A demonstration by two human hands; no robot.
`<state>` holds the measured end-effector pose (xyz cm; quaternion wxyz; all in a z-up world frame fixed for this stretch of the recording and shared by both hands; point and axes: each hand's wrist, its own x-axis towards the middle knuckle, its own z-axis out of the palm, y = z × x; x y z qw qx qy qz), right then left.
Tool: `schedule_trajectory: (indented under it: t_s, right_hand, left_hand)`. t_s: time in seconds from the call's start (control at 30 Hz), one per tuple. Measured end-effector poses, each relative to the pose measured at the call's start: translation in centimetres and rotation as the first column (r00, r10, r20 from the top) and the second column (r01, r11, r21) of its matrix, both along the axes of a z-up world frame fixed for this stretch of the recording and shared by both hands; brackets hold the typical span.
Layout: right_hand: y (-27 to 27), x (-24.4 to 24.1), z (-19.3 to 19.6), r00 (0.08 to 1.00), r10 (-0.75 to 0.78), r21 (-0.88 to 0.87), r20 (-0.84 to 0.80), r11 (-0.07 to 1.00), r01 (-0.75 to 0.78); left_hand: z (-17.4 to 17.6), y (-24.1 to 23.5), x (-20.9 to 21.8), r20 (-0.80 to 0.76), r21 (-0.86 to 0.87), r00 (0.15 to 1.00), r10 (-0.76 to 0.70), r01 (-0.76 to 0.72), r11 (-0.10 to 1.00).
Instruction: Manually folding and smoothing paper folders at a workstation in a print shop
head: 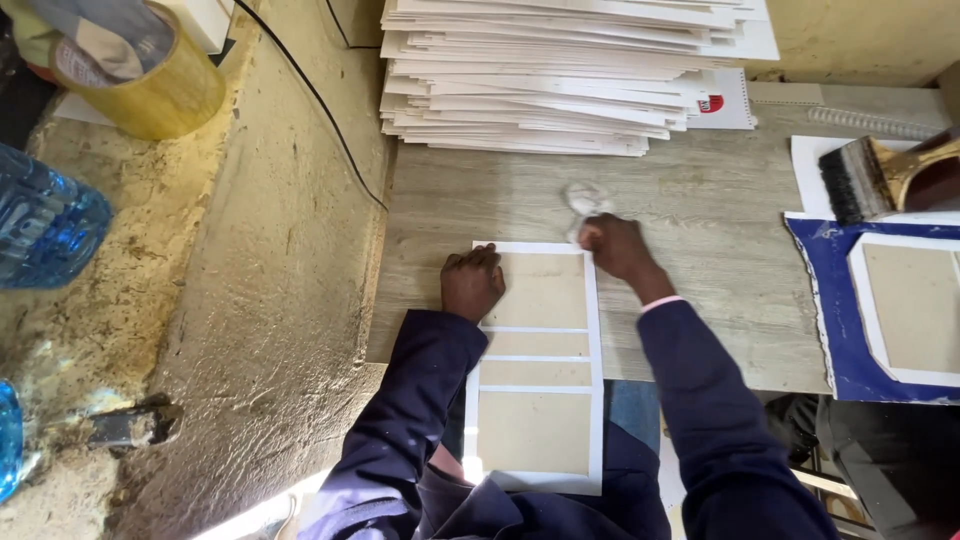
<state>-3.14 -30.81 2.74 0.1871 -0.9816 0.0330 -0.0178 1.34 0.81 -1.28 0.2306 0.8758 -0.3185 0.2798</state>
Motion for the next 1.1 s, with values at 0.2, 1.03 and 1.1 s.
schedule_trajectory:
  t_s: [0.2, 1.03, 1.1]
  right_hand:
    - [-6.0, -9.3, 1.2, 0.934, -0.343, 0.006, -0.103, 0.938, 0.345]
    - [-4.6, -14.5, -3.5, 0.912, -0.379, 0.016, 0.155, 0.924, 0.382]
    - [-4.8, -14.6, -3.9, 0.900, -0.378, -0.036, 0.216, 0.918, 0.394]
  left_hand:
    - [6.1, 7.4, -8.0, 0.131, -0.058, 0.979, 0.155, -0.149, 0.987]
    - [33.4, 5.6, -8.6, -0.494, -0.034, 0.853, -0.168, 0.174, 0.984]
    - [33.1, 3.9, -8.6, -0.197, 0.207, 0.957, -0.214, 0.254, 0.945]
